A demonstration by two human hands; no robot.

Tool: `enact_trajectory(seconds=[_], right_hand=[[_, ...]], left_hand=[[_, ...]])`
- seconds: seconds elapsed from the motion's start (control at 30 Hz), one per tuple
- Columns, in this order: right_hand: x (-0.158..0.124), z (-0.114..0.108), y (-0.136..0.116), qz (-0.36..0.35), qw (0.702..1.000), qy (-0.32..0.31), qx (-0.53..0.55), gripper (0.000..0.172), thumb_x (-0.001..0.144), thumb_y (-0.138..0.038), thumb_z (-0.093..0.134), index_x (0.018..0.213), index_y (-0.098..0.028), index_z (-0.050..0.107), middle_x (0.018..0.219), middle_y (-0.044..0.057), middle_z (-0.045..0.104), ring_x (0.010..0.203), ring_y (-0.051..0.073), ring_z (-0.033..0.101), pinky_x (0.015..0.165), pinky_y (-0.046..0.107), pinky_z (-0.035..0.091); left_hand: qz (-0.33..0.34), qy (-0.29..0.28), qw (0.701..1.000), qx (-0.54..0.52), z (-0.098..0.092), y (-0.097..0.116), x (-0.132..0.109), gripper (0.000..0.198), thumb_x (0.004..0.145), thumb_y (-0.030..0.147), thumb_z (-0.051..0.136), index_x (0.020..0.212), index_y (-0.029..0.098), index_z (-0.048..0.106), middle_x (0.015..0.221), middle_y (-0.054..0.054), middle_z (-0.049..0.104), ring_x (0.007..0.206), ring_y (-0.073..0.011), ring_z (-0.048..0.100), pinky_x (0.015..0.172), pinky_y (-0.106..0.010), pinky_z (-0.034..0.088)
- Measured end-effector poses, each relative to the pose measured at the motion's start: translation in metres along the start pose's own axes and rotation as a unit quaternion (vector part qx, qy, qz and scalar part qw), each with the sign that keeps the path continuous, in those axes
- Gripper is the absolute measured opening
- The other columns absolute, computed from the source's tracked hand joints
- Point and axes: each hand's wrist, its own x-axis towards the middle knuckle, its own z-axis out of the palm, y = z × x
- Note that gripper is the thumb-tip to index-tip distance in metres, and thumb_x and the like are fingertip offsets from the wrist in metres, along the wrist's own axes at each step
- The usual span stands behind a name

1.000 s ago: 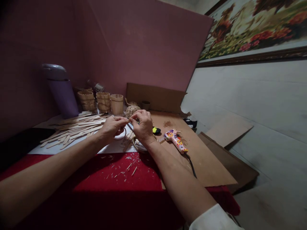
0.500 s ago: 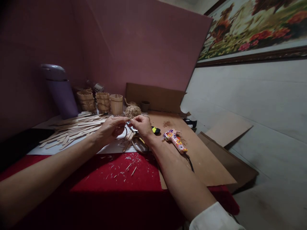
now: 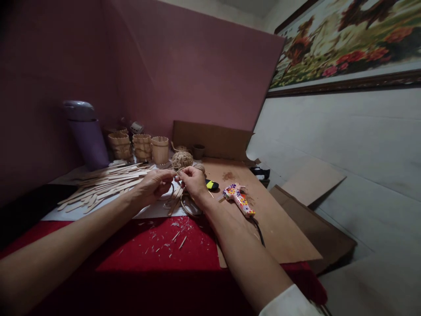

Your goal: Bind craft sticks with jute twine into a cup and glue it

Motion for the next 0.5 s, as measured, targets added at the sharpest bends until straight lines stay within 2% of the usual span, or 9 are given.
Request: enact_trajectory(seconds=[0.07,0.13,0.2,0.3,0.4,0.5], right_hand=[[-0.001,-0.001,-0.002,-0.043,0.993,0.057,-0.098,0.024,0.081,-0.039,0.051,0.070,-0.020,0.057,0.067,0.002,0.064,0.050,0.012,0.049,0.049,0.025,0.036],[-0.003,-0.002,-0.006,-0.109,0.968,0.132,-0.186,0.026,0.086,-0.037,0.046,0.072,-0.019,0.060,0.069,0.004,0.065,0.059,0.015,0.054,0.056,0.026,0.038],[-0.008,-0.001,-0.010,-0.165,0.945,0.169,-0.227,0.024,0.086,-0.034,0.048,0.073,-0.020,0.062,0.072,0.005,0.066,0.066,0.016,0.057,0.062,0.027,0.039],[-0.013,0.004,-0.011,-0.172,0.951,0.133,-0.222,0.023,0.083,-0.035,0.054,0.068,-0.021,0.065,0.064,0.003,0.064,0.063,0.017,0.057,0.060,0.027,0.040],[-0.014,0.009,-0.008,-0.103,0.982,0.063,-0.146,0.025,0.082,-0.038,0.056,0.067,-0.020,0.065,0.049,-0.001,0.056,0.048,0.015,0.054,0.050,0.025,0.038],[-0.012,0.011,-0.005,-0.056,0.997,0.034,-0.036,0.026,0.078,-0.043,0.060,0.068,-0.019,0.063,0.050,-0.003,0.056,0.038,0.010,0.048,0.041,0.022,0.034]], left_hand=[[0.009,0.031,0.999,-0.002,0.000,0.001,0.001,0.022,0.059,0.025,0.069,0.051,0.015,0.050,0.040,0.010,0.033,0.029,-0.0011,0.024,0.031,-0.018,0.011],[0.024,0.075,0.997,-0.009,-0.001,0.002,0.002,0.028,0.058,0.026,0.070,0.050,0.017,0.045,0.040,0.010,0.034,0.029,-0.0011,0.025,0.031,-0.018,0.012],[0.039,0.104,0.994,-0.014,-0.001,0.003,0.004,0.026,0.056,0.026,0.071,0.053,0.016,0.047,0.040,0.010,0.035,0.029,-0.0014,0.026,0.031,-0.018,0.012],[0.047,0.107,0.993,-0.025,-0.002,0.004,0.005,0.023,0.056,0.027,0.072,0.059,0.015,0.053,0.039,0.010,0.035,0.028,-0.0019,0.026,0.032,-0.017,0.011],[0.041,0.093,0.994,-0.026,0.001,0.005,0.002,0.026,0.055,0.031,0.075,0.061,0.014,0.056,0.039,0.009,0.038,0.029,-0.0022,0.028,0.033,-0.018,0.012],[0.042,0.085,0.995,-0.005,0.005,0.005,-0.002,0.027,0.056,0.032,0.075,0.062,0.012,0.058,0.043,0.006,0.047,0.031,-0.0023,0.030,0.034,-0.018,0.014]])
